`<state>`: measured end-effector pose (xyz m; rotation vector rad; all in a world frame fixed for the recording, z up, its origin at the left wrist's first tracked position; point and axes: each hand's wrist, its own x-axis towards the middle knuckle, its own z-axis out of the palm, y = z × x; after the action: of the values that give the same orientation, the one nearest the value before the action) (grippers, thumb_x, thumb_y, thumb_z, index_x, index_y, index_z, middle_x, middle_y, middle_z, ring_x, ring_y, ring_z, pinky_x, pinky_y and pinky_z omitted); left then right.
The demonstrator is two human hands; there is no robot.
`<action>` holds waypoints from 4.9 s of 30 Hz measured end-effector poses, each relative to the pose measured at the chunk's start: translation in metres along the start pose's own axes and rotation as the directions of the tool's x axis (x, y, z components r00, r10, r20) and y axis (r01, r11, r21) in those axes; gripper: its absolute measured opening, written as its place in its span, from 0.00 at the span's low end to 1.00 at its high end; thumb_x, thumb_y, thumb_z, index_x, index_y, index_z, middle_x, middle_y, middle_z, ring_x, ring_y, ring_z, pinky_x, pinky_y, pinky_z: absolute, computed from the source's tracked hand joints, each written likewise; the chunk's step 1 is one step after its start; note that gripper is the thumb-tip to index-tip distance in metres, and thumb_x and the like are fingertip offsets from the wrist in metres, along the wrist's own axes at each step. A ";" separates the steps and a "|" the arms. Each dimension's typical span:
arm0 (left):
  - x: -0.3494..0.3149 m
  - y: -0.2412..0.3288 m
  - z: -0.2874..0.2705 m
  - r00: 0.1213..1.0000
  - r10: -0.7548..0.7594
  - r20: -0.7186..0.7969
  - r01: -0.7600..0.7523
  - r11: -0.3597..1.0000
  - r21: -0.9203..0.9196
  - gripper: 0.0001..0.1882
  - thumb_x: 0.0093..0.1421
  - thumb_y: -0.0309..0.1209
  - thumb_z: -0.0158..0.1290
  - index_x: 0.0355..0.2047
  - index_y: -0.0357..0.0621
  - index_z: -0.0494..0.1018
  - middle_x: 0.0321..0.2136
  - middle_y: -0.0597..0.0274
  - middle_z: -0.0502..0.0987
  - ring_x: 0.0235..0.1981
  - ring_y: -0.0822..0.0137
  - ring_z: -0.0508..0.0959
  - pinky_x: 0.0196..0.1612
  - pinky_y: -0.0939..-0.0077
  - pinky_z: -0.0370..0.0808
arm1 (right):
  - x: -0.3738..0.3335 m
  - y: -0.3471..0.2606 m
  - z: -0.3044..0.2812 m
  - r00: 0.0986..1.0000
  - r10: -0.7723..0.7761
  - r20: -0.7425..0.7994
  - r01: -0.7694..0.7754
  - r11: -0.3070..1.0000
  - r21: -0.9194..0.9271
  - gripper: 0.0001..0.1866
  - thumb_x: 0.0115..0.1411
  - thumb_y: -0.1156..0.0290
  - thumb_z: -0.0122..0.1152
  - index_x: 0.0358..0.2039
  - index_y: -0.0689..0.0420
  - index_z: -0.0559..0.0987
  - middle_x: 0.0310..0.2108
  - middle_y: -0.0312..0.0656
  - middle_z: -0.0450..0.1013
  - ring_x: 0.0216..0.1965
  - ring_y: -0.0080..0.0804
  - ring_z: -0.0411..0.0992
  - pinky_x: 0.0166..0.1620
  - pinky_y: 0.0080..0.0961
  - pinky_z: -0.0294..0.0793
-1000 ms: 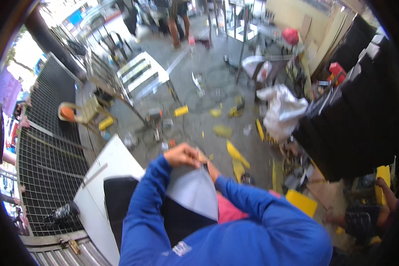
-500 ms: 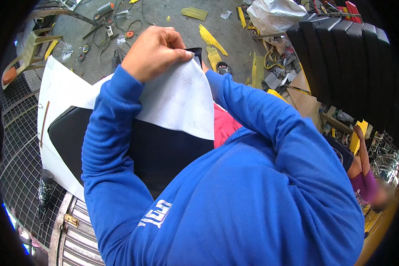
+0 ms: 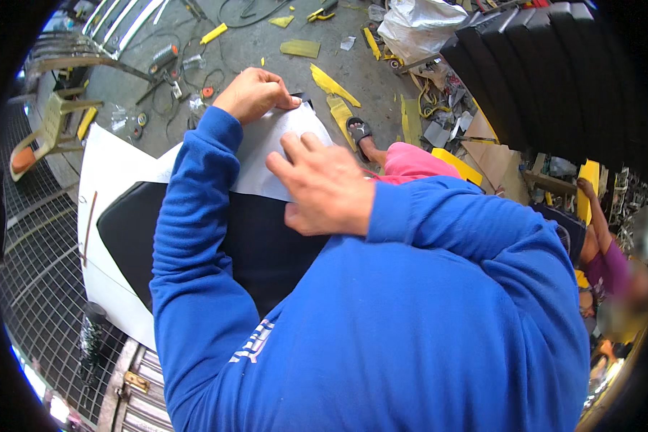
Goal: The person cuts a yellow foam sheet with a knife, then places a black vinyl cover over the foam and smooths it. They fold and tuck the vinyl edges around the foam, flip the assembly, and continue wrapping the vinyl around the foam block on a white workbench.
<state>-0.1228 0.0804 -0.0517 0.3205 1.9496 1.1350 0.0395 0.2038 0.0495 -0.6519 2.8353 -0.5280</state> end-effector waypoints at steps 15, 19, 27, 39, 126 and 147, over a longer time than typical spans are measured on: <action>0.004 0.007 -0.016 0.991 0.124 0.057 -0.131 0.980 0.149 0.17 0.56 0.41 0.64 0.33 0.37 0.84 0.29 0.58 0.84 0.30 0.68 0.78 0.36 0.70 0.75 | 0.011 0.021 0.033 0.922 0.344 -0.178 -0.218 0.841 0.494 0.10 0.59 0.69 0.63 0.36 0.63 0.83 0.26 0.46 0.78 0.29 0.37 0.79 0.32 0.30 0.76; -0.037 0.008 -0.052 0.899 0.391 -0.197 -0.370 0.919 0.134 0.15 0.67 0.35 0.55 0.44 0.36 0.81 0.33 0.58 0.83 0.35 0.68 0.81 0.40 0.72 0.77 | 0.029 0.063 0.028 0.780 0.573 0.251 -0.356 0.077 0.931 0.11 0.61 0.70 0.67 0.37 0.66 0.85 0.30 0.39 0.81 0.29 0.25 0.76 0.35 0.21 0.76; -0.034 -0.016 -0.079 0.763 0.457 -0.456 -0.473 0.877 0.088 0.09 0.61 0.25 0.54 0.39 0.36 0.80 0.34 0.56 0.84 0.37 0.63 0.83 0.44 0.69 0.79 | 0.066 0.155 0.115 0.797 0.510 0.325 -0.397 0.036 0.917 0.09 0.66 0.68 0.59 0.39 0.58 0.84 0.32 0.41 0.80 0.35 0.35 0.78 0.42 0.31 0.79; -0.051 0.012 0.025 0.969 0.247 -0.024 -0.182 0.770 0.612 0.34 0.70 0.59 0.42 0.42 0.35 0.78 0.39 0.38 0.82 0.43 0.40 0.82 0.46 0.53 0.78 | 0.063 0.229 0.180 0.589 0.283 0.757 -0.742 -0.182 0.645 0.20 0.63 0.58 0.67 0.45 0.62 0.82 0.36 0.39 0.81 0.35 0.31 0.78 0.42 0.32 0.79; -0.224 0.054 0.298 -0.392 -0.272 -0.879 0.816 0.338 -0.469 0.36 0.69 0.59 0.43 0.73 0.64 0.55 0.75 0.55 0.48 0.73 0.41 0.50 0.68 0.29 0.49 | 0.075 0.158 0.082 0.661 -0.336 0.671 -0.526 0.431 0.733 0.43 0.64 0.34 0.54 0.65 0.59 0.72 0.62 0.42 0.71 0.60 0.31 0.70 0.67 0.31 0.61; -0.470 -0.217 0.185 -0.733 -0.585 -0.347 0.327 0.145 -0.934 0.31 0.74 0.53 0.30 0.55 0.43 0.73 0.55 0.39 0.76 0.54 0.38 0.77 0.52 0.42 0.74 | 0.219 -0.007 0.040 0.971 0.213 -0.106 -0.208 0.977 0.050 0.31 0.67 0.41 0.50 0.38 0.59 0.85 0.38 0.58 0.81 0.45 0.54 0.80 0.49 0.49 0.77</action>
<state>0.3487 -0.2017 -0.0208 -2.6308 1.9485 0.1629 -0.1417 0.0873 -0.0058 -0.3174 2.9412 -0.5969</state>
